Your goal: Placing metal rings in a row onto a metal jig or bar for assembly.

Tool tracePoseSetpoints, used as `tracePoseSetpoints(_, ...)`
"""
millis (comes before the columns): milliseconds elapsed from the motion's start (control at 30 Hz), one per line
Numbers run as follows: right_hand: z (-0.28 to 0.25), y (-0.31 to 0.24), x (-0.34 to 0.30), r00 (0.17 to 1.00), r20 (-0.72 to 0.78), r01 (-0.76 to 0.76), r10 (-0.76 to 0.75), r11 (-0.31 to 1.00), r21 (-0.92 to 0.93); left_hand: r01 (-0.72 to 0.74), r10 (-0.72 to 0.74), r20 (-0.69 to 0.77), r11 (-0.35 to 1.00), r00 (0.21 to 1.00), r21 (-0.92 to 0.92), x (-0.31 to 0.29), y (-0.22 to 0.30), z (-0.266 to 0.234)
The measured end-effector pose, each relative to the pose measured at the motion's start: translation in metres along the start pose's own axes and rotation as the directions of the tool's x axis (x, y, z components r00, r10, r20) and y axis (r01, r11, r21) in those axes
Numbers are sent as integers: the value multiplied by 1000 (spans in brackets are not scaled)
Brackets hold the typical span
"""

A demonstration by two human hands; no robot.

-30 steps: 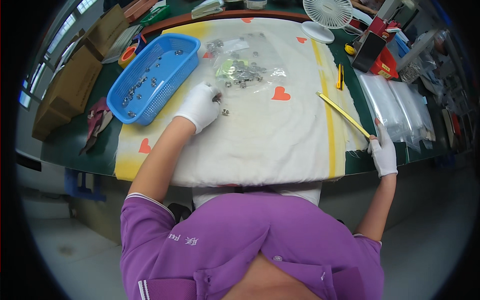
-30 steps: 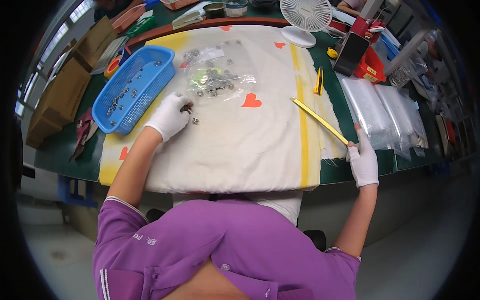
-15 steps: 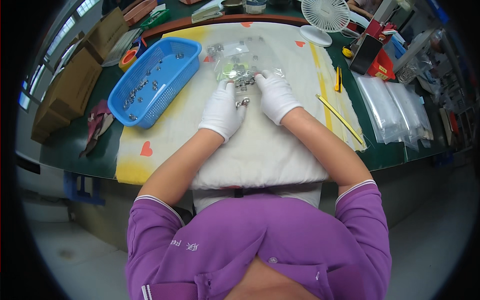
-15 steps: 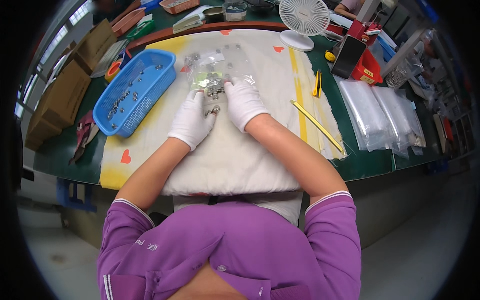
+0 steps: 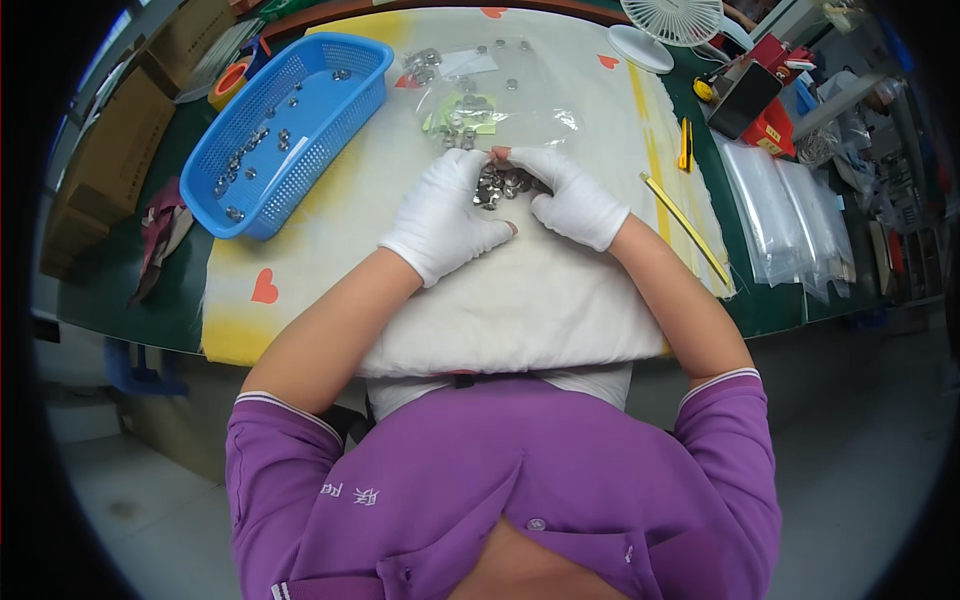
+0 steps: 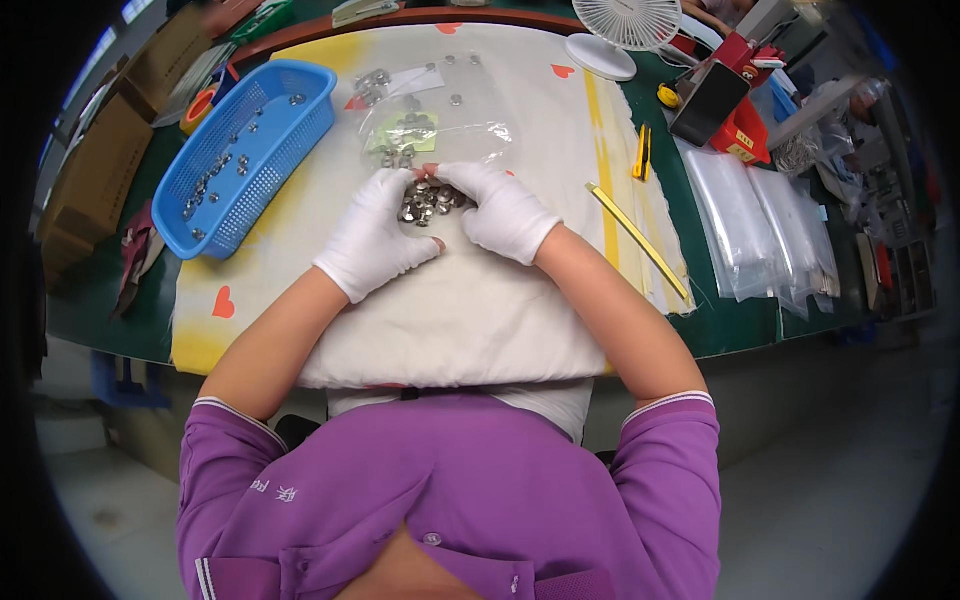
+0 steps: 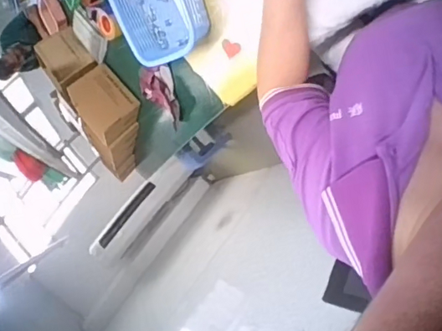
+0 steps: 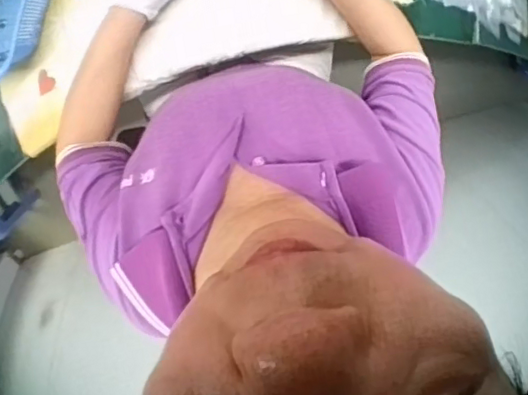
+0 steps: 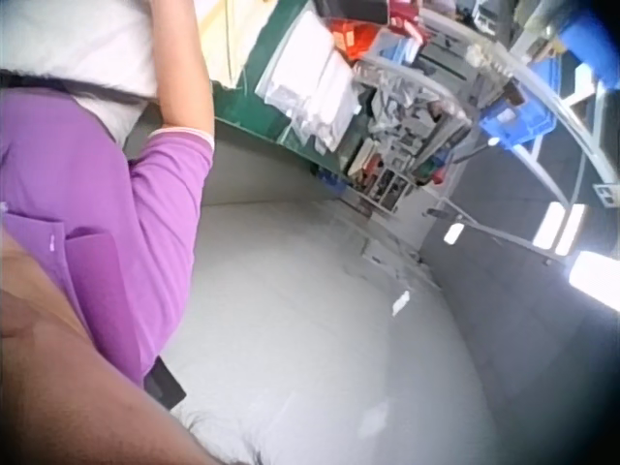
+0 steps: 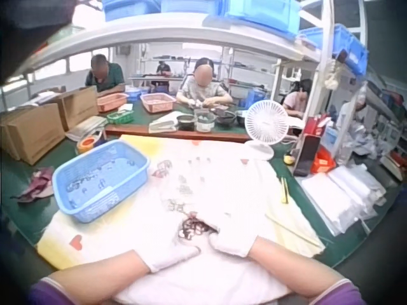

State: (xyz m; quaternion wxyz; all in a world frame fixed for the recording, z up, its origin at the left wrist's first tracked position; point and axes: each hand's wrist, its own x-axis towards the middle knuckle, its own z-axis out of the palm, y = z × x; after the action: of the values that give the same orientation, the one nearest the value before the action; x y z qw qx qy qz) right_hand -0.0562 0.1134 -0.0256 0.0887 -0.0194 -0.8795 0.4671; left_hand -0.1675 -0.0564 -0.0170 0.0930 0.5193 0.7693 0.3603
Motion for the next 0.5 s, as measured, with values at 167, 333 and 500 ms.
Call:
tracePoseSetpoints(167,-14,-14,-18,964,-117,-240,237,971,-14,-265,313,-155,926,937,270,-1,-4,11)
tracePoseSetpoints(333,-16,-8,-21,969,-18,-246,246,968,-47,-298,307,6,920,952,255,2,-6,8)
tracePoseSetpoints(500,-7,-19,-25,965,-20,-262,262,965,31,-133,138,-12,972,990,194,-2,2,1)
